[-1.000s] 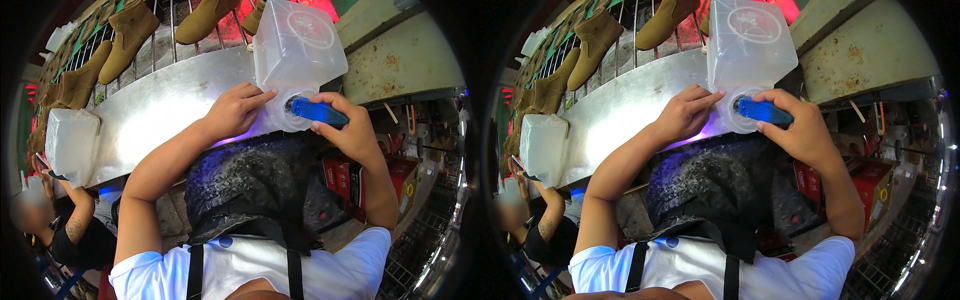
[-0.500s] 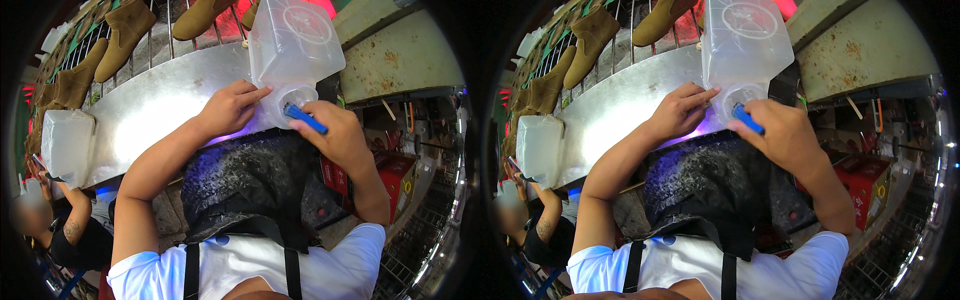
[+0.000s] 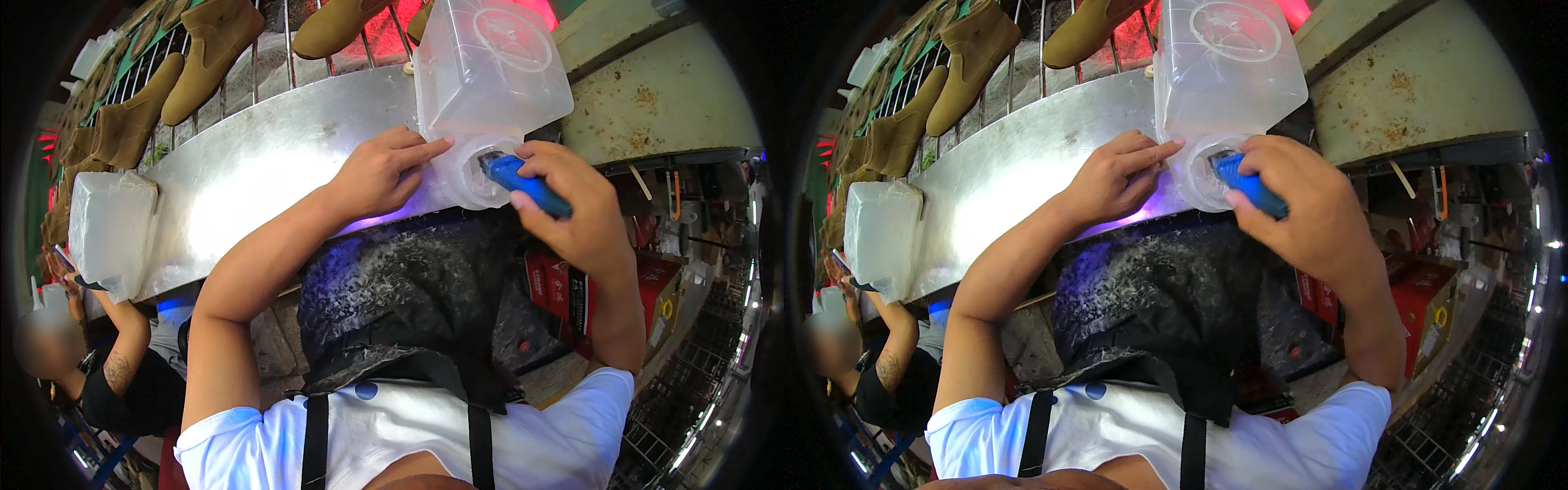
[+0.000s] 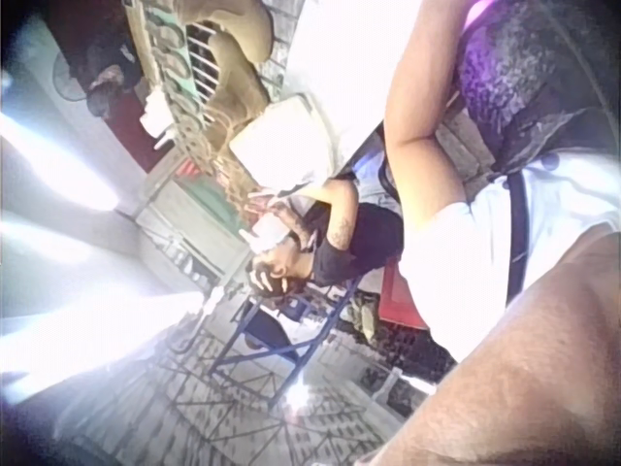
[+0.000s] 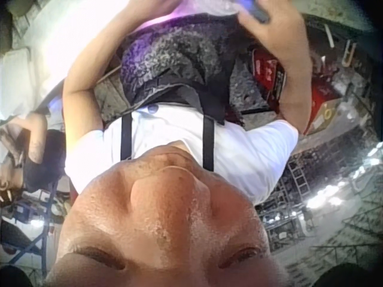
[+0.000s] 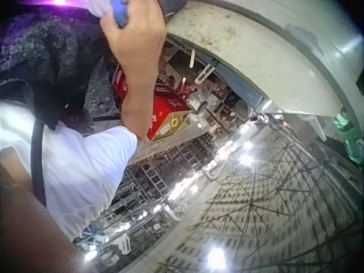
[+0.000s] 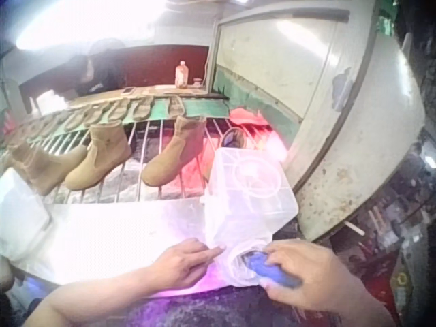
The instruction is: The person applies a liquid adhesive to the edges and soles of boots using a brush and a container of liquid.
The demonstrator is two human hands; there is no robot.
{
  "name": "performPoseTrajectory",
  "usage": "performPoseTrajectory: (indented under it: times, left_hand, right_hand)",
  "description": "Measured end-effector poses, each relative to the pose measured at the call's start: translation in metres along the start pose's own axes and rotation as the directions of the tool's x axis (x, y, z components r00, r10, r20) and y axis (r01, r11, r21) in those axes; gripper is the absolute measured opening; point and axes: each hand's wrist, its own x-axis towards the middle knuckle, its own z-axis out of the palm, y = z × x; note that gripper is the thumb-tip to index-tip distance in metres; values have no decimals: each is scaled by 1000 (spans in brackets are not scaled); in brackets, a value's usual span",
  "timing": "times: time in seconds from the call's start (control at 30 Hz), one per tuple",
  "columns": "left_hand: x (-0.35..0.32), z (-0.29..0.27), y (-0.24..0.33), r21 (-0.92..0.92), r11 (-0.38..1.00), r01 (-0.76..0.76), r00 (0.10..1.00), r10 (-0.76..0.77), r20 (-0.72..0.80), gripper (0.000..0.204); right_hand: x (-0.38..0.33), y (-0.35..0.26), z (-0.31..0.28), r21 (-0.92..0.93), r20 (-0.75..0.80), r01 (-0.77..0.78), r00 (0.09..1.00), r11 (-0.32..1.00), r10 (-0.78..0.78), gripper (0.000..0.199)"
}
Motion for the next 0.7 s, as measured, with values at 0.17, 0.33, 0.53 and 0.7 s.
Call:
performPoseTrajectory:
  times: [0.17, 0.33, 0.53, 0.7]
  left_hand:
    - [-2, 0, -1, -2, 1000, 14, 1000, -14, 5, 58]
    - [-1, 0, -1, -12, 1000, -3, 1000, 3, -8, 56]
    - [-1, -1, -1, -3, 1000, -8, 1000, 8, -13, 56]
    - [0, -1, 2, -16, 1000, -4, 1000, 4, -13, 50]
  right_hand:
    - [-6, -22, 5, -31, 220, 102, 971, 994, -93, 27]
    - [-9, -9, -12, 121, 18, -36, 999, 992, 34, 28]
    - [-19, -16, 14, 699, -50, -491, 692, 520, 720, 25]
    - [-46, -22, 60, 709, -148, -451, 657, 543, 739, 20]
